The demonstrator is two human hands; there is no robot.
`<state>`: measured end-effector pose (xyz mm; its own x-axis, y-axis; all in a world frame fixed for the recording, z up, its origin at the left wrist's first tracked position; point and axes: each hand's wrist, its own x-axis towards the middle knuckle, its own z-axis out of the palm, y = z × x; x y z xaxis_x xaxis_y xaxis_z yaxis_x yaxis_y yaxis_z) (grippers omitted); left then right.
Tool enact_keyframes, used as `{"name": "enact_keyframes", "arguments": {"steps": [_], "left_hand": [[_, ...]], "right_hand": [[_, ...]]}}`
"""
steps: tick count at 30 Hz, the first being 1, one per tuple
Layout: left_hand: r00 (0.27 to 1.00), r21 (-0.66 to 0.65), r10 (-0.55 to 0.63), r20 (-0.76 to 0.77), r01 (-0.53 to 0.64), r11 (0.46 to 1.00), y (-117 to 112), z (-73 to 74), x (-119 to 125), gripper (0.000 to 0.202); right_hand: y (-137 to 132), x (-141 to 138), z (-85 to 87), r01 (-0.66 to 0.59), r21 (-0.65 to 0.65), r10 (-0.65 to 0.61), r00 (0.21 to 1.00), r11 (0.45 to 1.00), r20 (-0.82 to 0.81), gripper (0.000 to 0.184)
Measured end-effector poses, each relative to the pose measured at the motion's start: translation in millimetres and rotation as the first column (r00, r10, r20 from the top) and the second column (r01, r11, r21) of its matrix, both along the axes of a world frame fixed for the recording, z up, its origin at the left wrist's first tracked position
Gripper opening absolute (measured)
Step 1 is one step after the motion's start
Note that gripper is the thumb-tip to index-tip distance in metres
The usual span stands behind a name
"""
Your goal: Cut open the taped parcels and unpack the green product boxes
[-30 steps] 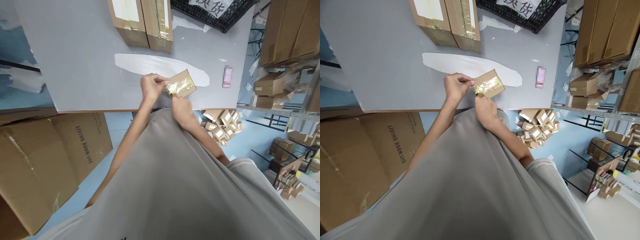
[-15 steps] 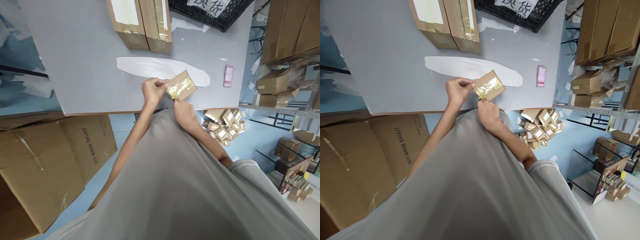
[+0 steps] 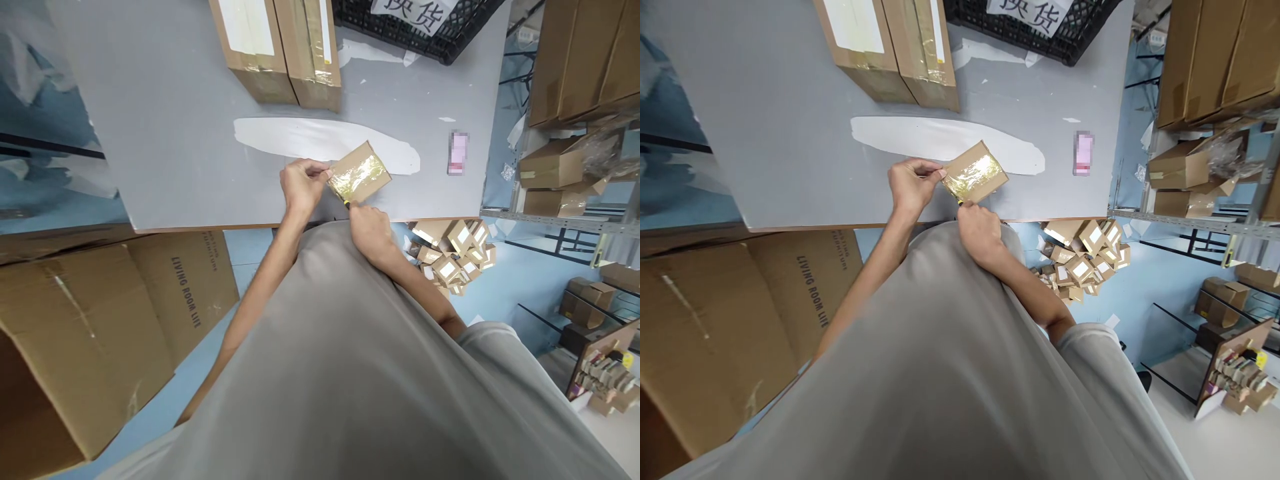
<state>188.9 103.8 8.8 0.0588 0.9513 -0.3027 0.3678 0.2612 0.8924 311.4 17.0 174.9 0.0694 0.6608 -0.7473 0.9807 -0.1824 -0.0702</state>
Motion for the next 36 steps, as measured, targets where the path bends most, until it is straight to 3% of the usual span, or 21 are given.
{"name": "enact_keyframes", "arguments": {"steps": [5, 7, 9, 12, 15, 17, 19, 22, 26, 32, 36], "left_hand": [[1.000, 0.018, -0.008, 0.008, 0.007, 1.000, 2.2, -1.1, -3.7, 0.007], [1.000, 0.018, -0.006, 0.014, 0.006, 1.000, 3.5, -2.4, -4.7, 0.008], [1.000, 0.021, -0.003, 0.010, 0.002, 1.000, 5.7, -4.1, -4.9, 0.009], [1.000, 0.034, 0.019, -0.016, -0.018, 0.999, 11.4, -7.8, -5.6, 0.010], [0.998, 0.065, 0.038, -0.042, -0.035, 0.997, 18.0, -11.7, -8.0, 0.012], [0.996, 0.126, 0.022, -0.083, -0.011, 0.992, 19.3, -11.7, -7.8, 0.016], [0.988, 0.231, -0.044, -0.150, 0.078, 0.970, 15.7, -8.5, -2.6, 0.023], [0.941, 0.357, -0.232, -0.247, 0.311, 0.881, 2.3, -0.1, 15.9, 0.028], [0.840, 0.362, -0.455, -0.294, 0.539, 0.760, -14.1, 6.1, 38.9, 0.028], [0.785, 0.330, -0.528, -0.323, 0.617, 0.715, -12.0, 2.9, 37.7, 0.037], [0.779, 0.323, -0.539, -0.322, 0.625, 0.711, -10.5, 3.3, 36.1, 0.039]], "right_hand": [[-10.0, 13.6, 8.6, 0.012, 0.032, -0.012, 1.000, 0.999, 0.012, 0.050], [-12.6, 34.0, 4.9, 0.077, 0.130, -0.076, 0.997, 0.988, -0.013, 0.048], [-9.1, 63.4, -11.2, 0.187, 0.301, -0.172, 0.982, 0.935, -0.077, 0.051], [2.6, 108.7, -52.3, 0.377, 0.497, -0.268, 0.922, 0.782, -0.278, 0.060], [7.4, 131.3, -87.2, 0.540, 0.437, -0.329, 0.819, 0.719, -0.471, 0.067], [2.9, 129.9, -96.9, 0.599, 0.377, -0.371, 0.767, 0.706, -0.524, 0.067], [-4.8, 121.0, -97.6, 0.630, 0.332, -0.413, 0.740, 0.702, -0.531, 0.067], [-15.5, 108.5, -92.7, 0.649, 0.287, -0.472, 0.730, 0.705, -0.494, 0.068], [-24.0, 103.9, -83.6, 0.633, 0.264, -0.501, 0.753, 0.728, -0.427, 0.065], [-22.8, 97.1, -57.3, 0.471, 0.291, -0.393, 0.873, 0.833, -0.289, 0.058], [-16.4, 91.1, -49.5, 0.407, 0.252, -0.365, 0.910, 0.878, -0.196, 0.061]]}}
